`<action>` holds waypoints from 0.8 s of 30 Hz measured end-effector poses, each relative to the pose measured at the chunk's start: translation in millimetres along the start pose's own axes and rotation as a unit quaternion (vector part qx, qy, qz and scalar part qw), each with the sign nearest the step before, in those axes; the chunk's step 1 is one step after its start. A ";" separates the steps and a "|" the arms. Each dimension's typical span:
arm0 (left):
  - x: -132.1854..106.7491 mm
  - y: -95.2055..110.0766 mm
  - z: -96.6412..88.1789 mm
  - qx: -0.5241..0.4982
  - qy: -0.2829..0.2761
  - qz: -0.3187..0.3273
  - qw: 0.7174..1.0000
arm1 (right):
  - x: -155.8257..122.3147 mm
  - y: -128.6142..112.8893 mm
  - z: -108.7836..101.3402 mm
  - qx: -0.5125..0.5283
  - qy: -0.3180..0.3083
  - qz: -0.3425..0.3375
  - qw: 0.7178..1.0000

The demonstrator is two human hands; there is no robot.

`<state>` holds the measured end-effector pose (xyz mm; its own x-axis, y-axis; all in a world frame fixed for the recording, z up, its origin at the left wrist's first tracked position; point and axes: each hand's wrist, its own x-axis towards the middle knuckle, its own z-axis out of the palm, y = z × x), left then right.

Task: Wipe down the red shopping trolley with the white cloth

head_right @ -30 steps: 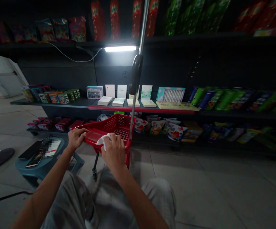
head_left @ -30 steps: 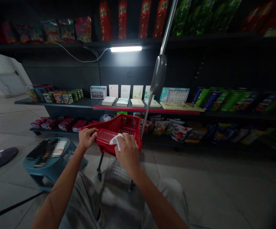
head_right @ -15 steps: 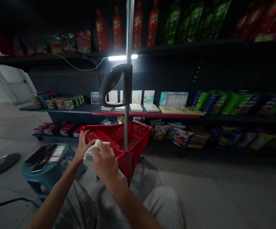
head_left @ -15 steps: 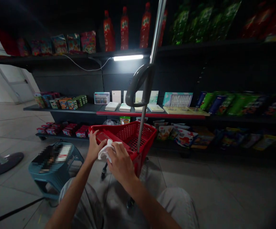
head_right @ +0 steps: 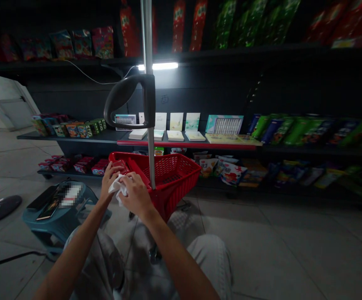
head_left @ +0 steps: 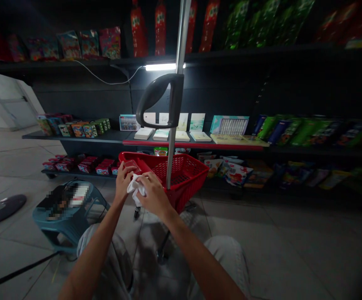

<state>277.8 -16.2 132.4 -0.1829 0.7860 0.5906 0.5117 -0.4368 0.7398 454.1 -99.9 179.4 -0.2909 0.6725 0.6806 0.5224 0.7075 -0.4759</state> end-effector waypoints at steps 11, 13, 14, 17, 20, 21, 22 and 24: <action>20.7 -18.2 -15.1 -0.022 -0.037 -0.014 0.999 | -9.3 13.6 15.3 0.056 0.040 -0.027 0.997; 24.5 -21.3 -16.2 -0.025 -0.045 -0.012 0.999 | -15.0 20.5 16.5 0.063 0.043 -0.060 0.995; 26.1 -22.8 -16.5 -0.026 -0.047 -0.010 0.999 | -19.6 24.0 17.1 0.062 0.043 -0.078 0.994; 29.4 -28.1 -17.0 -0.028 -0.053 0.001 0.998 | -38.6 32.9 19.3 0.049 0.082 -0.110 0.989; 33.2 -34.6 -18.7 -0.029 -0.062 0.006 0.998 | -50.9 37.2 19.9 0.050 0.228 -0.052 0.971; 35.5 -36.8 -19.8 -0.027 -0.064 0.009 0.998 | -49.7 37.1 18.9 0.052 0.279 -0.022 0.959; 38.6 -38.8 -21.4 -0.021 -0.064 0.012 0.998 | -45.2 36.2 16.9 0.055 0.322 0.005 0.945; 46.8 -41.3 -25.5 -0.008 -0.074 0.017 0.997 | -26.8 32.3 9.7 0.060 0.379 0.045 0.922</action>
<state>226.7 27.4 137.7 -0.0393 0.8255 0.5631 0.5019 -0.4710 0.7254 470.9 -92.9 140.4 0.4178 0.4161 0.8077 0.4115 0.7059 -0.5765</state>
